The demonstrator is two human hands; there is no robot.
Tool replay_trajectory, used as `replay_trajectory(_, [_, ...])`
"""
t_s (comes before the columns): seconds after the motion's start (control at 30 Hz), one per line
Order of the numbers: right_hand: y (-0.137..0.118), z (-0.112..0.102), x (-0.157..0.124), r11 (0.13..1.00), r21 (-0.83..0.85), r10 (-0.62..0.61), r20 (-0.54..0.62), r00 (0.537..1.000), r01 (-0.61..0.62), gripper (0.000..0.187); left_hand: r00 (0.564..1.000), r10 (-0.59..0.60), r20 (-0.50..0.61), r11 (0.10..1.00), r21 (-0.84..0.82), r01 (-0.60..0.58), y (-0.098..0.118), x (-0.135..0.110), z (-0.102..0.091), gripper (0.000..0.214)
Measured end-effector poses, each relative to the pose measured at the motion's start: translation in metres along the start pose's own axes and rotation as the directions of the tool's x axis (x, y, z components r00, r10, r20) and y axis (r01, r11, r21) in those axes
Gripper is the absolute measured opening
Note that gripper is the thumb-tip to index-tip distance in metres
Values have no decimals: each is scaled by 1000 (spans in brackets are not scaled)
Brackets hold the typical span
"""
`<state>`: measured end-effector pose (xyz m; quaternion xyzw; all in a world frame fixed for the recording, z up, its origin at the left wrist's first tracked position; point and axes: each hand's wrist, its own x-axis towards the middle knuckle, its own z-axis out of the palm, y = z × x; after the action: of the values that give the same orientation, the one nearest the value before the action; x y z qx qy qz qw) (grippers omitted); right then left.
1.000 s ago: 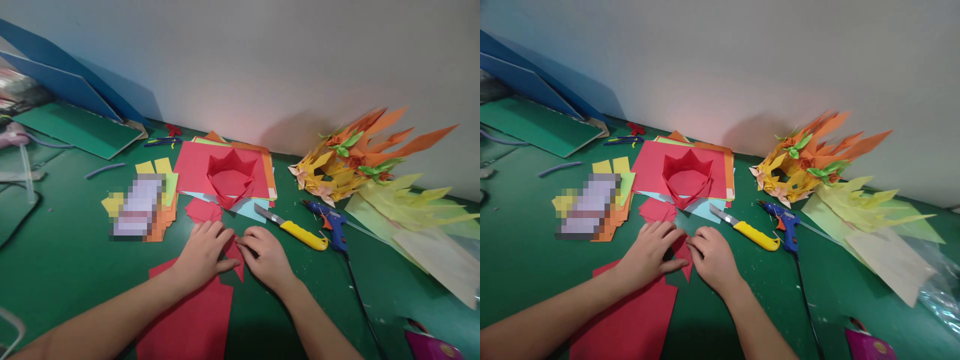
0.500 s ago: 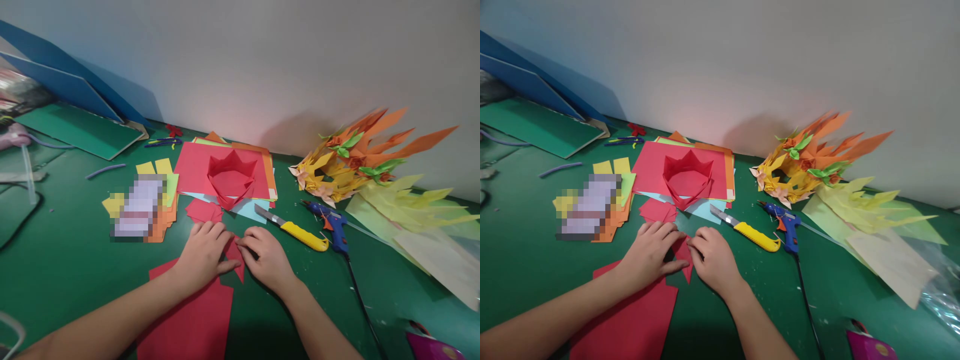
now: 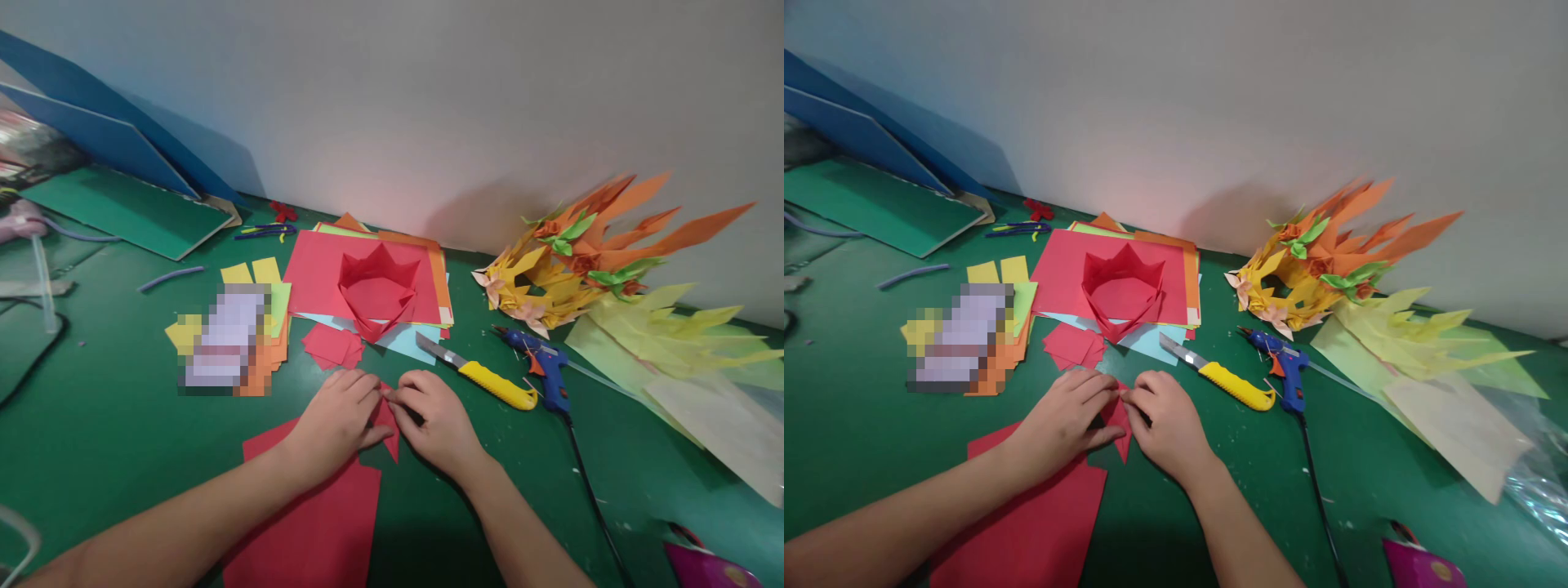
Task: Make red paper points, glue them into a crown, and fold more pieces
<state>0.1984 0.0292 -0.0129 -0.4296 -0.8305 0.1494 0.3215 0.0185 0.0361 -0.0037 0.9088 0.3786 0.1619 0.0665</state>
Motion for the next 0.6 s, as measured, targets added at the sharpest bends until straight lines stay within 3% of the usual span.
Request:
replay_trajectory(0.33, [1,-1,0,1000,15,16,20,1000,-16,20,995,99,23,976,192,-102,3,0,2,22])
replay_trajectory(0.6, [0,3,1,999,-40,34,7,999,-34,27,996,89,23,961,260,-91,5,1,1,22])
